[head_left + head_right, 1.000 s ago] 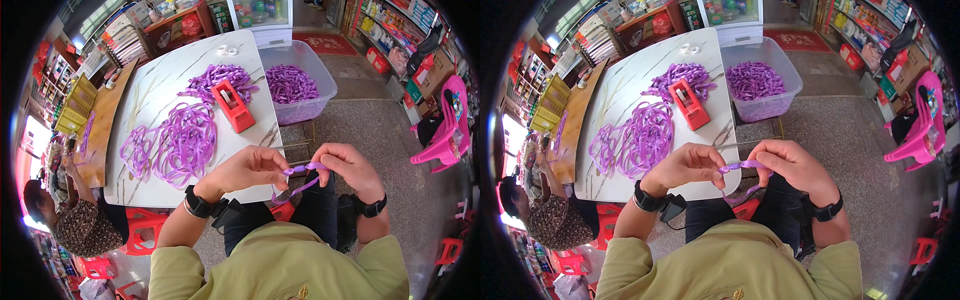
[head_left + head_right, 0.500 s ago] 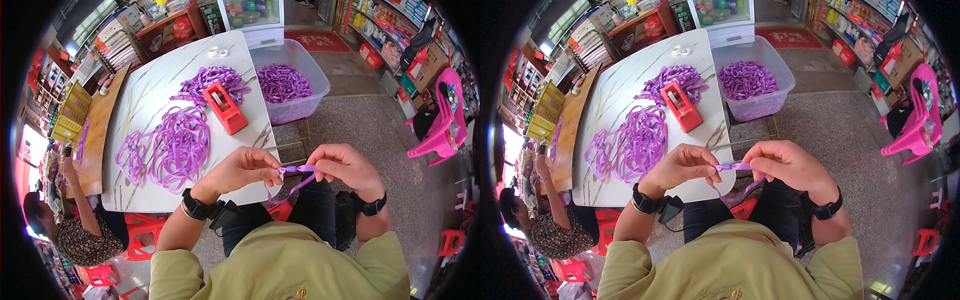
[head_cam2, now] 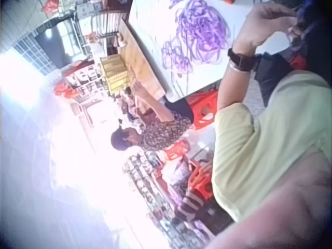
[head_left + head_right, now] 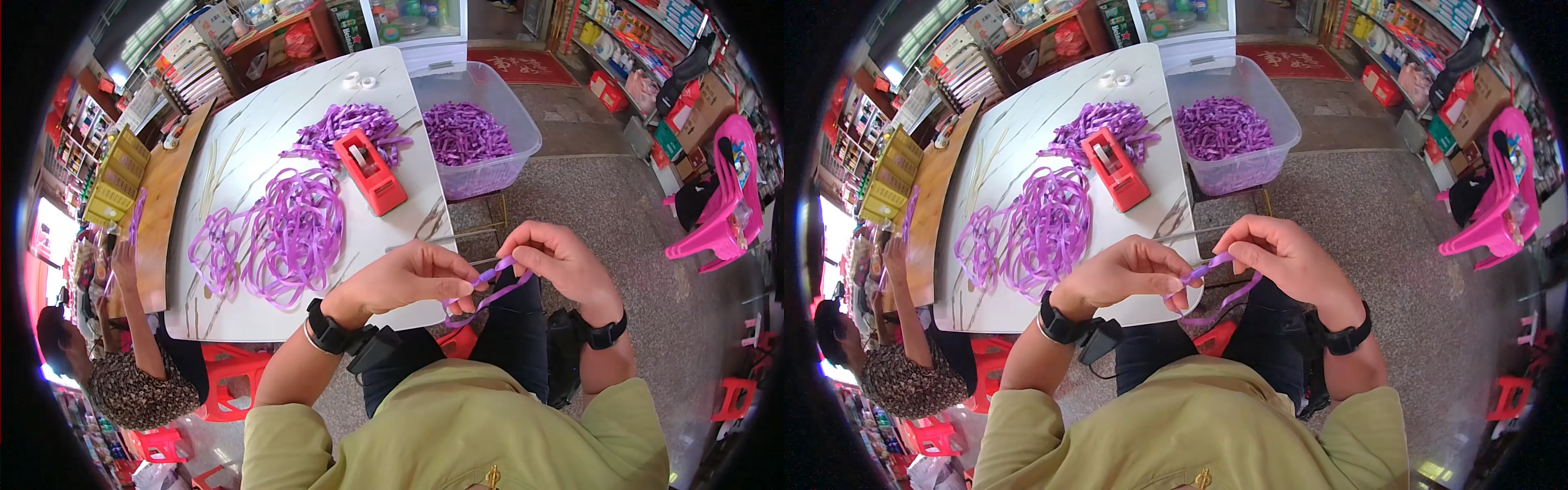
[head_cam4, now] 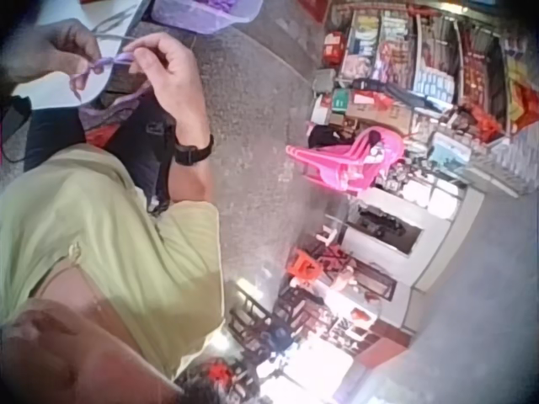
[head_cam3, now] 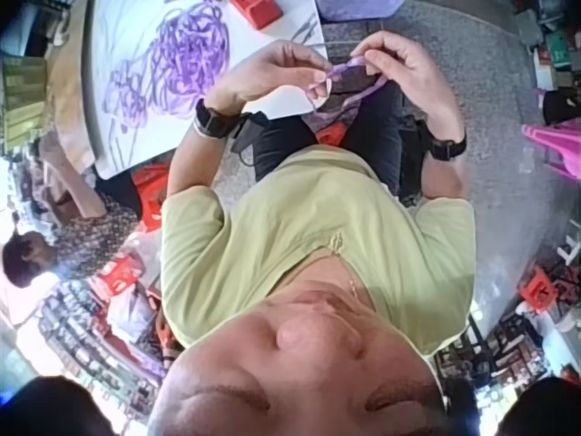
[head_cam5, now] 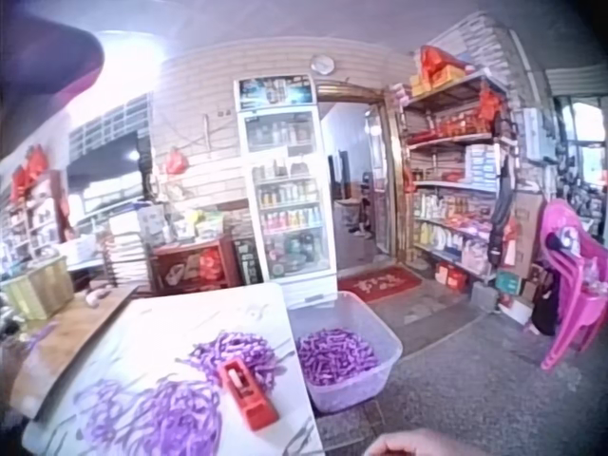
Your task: Wrapping purple plastic strips around wooden sticks and securing them with tape.
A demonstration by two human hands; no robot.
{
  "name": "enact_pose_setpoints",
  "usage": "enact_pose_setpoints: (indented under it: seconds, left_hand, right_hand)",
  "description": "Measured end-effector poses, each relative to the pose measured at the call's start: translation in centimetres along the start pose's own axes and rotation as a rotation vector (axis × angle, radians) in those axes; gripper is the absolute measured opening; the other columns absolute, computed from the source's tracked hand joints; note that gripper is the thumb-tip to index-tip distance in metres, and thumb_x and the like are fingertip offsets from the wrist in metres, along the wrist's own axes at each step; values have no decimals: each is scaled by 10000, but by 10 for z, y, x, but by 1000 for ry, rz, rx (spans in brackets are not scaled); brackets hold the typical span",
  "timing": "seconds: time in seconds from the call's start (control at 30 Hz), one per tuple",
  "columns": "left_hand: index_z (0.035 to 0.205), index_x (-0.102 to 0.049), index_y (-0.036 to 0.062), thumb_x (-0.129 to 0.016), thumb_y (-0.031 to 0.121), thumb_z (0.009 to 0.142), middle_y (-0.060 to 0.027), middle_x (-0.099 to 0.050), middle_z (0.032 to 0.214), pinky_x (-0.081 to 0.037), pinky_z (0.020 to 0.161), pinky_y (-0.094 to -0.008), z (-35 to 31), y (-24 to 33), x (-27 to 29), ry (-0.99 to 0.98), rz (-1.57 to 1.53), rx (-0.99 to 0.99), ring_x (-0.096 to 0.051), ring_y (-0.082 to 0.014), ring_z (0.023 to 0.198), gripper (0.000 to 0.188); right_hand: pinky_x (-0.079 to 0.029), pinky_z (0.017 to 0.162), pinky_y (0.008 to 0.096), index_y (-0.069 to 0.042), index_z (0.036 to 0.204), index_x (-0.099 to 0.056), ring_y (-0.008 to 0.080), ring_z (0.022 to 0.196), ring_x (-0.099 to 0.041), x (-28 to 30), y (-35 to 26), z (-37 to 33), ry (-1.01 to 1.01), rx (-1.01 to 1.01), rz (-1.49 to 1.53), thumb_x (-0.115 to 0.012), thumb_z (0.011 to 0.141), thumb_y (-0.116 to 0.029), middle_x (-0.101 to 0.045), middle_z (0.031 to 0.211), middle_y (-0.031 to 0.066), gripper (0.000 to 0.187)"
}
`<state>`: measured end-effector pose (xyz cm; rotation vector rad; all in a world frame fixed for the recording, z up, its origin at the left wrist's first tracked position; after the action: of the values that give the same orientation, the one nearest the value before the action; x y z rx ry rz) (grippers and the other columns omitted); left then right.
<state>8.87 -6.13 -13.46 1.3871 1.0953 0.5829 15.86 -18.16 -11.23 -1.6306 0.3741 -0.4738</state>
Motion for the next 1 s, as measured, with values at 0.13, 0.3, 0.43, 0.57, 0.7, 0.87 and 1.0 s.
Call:
enact_pose_setpoints:
  seconds: [0.13, 0.3, 0.43, 0.57, 0.7, 0.87, 1.0]
  left_hand:
    - [979, -565, -28, -538, 113, 839, -101, -625, 809, -472, 710, -244, 9, -3, -1, 2, -62, 33, -603, -143, 727, 201]
    - [975, -580, -4, -549, 135, 835, -72, -603, 929, -421, 818, -251, 17, 8, 11, 250, -157, -110, -554, -126, 885, 200]
    - [939, -607, 17, -564, 164, 830, -47, -600, 914, -414, 801, -248, 26, 11, 14, 262, -181, -146, -540, -102, 879, 188]
    - [899, -618, 6, -580, 190, 821, -33, -607, 821, -427, 723, -230, 32, 22, 8, 252, -173, -163, -547, -93, 790, 203]
    - [916, -611, 10, -575, 205, 824, -44, -604, 865, -423, 767, -268, 37, 21, 11, 278, -212, -33, -548, -109, 799, 218]
    - [915, -607, 12, -569, 214, 827, -50, -602, 877, -424, 776, -278, 41, 23, 14, 317, -185, -87, -546, -115, 806, 224]
    - [909, -602, 16, -557, 209, 834, -56, -598, 891, -423, 787, -277, 44, 16, 12, 302, -256, -66, -547, -124, 818, 212]
  right_hand:
    - [-408, 635, 195, -13, 916, -543, 54, 712, -488, 8, 5, 4, 198, 151, -84, -490, 837, -94, -547, 804, -2, 125]
    - [-417, 608, 201, -14, 939, -548, 36, 651, -484, 12, -7, -8, 445, 278, -207, -512, 839, -94, -558, 776, -10, 133]
    - [-410, 542, 184, -7, 978, -535, 23, 591, -482, -11, 3, -2, 321, 131, 52, -504, 848, -104, -544, 747, -19, 165]
    - [-407, 531, 178, -8, 1032, -537, 29, 593, -508, -26, 8, 1, 210, 43, 203, -497, 853, -103, -587, 805, 7, 207]
    - [-385, 508, 162, -1, 996, -572, 38, 581, -530, -36, 11, -2, 112, -19, 195, -463, 873, -139, -627, 838, 50, 214]
    - [-381, 495, 161, -7, 977, -581, 43, 583, -546, -35, 16, -9, 102, -78, 204, -434, 884, -152, -630, 799, 47, 226]
    - [-381, 493, 159, -8, 969, -582, 41, 583, -547, -35, 20, -11, 91, -100, 190, -428, 887, -157, -630, 802, 50, 229]
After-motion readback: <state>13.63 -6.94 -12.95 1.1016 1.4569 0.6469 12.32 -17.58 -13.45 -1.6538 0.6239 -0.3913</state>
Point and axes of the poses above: each hand's wrist, its own z-axis towards the middle knuckle, its own x-axis out of the back of the hand, y = z × x, the point moved 7 cm from there along z, towards the middle knuckle
